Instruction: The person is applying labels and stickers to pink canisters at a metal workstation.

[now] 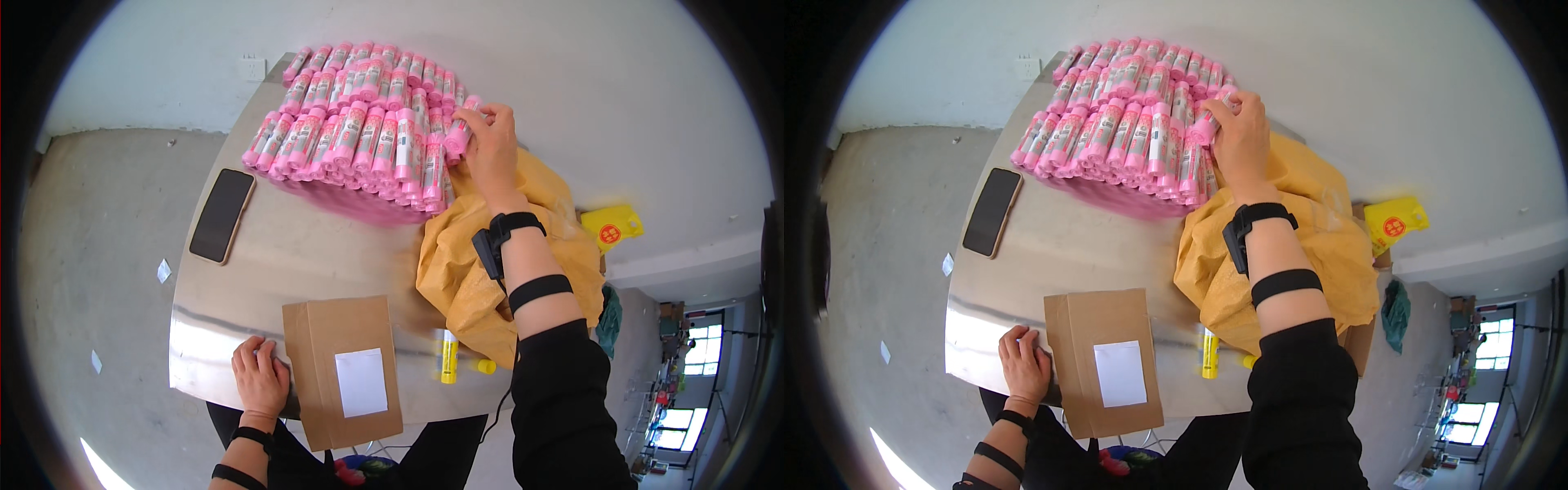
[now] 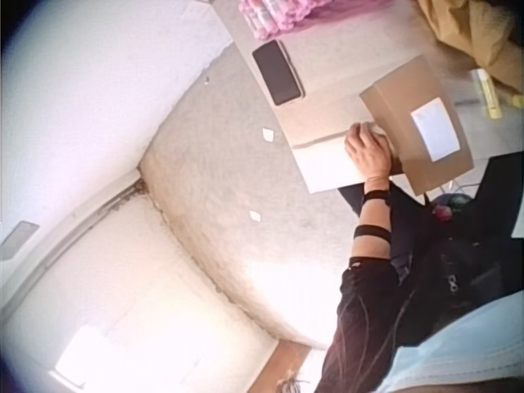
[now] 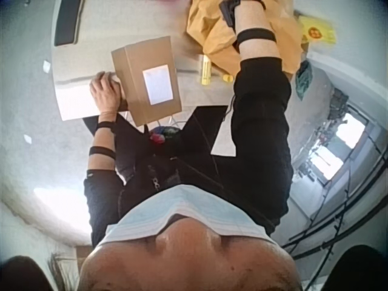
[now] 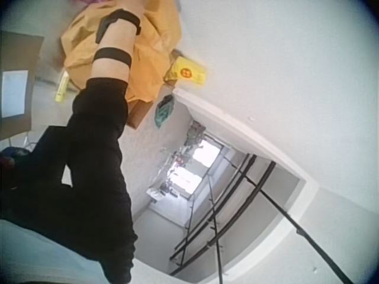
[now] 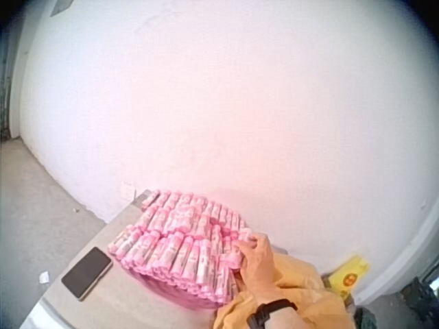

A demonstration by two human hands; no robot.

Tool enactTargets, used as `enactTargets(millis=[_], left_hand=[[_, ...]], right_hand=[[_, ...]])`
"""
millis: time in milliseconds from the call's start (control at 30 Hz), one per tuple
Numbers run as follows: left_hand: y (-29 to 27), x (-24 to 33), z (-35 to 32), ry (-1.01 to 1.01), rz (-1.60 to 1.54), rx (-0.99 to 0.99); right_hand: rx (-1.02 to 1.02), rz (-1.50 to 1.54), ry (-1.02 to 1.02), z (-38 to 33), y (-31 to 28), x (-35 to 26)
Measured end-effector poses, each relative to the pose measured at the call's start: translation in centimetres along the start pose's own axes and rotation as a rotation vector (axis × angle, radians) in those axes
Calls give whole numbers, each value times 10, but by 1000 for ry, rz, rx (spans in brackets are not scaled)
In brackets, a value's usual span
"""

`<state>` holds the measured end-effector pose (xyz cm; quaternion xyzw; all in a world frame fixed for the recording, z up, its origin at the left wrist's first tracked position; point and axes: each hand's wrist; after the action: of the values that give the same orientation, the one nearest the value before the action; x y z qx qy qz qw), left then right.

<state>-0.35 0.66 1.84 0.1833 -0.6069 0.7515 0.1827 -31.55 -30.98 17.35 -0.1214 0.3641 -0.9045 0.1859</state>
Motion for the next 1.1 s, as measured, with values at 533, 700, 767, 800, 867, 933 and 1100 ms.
enactTargets(millis=[533,700,767,800,867,933,1100], left_hand=[[-4,-6,-6,-26,27,-18],[2,8,5,11,-5,-4],[4,3,2,2,0,-12],[-3,-5,-5,-24,42,-20],[-3,-4,-4,-19,44,-14],[0,0,-1,-9,26,-16],[1,1,-2,-5,30,-6]], right_hand=[[-478,351,798,-47,52,-6],[-474,773,1223,-100,123,66],[-531,722,1207,-104,120,50],[-534,449,1127,-93,109,9],[-493,140,1031,-67,79,-20],[-275,380,798,-54,69,-34],[-336,312,672,-31,64,-70]])
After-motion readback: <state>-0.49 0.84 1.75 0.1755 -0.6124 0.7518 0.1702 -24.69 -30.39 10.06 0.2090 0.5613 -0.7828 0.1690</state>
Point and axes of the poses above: each hand's wrist, its own z-axis towards the middle knuckle, its own y-axis out of the palm, x = y × z, and after that the axes turned 2 degrees about -z, right-handed
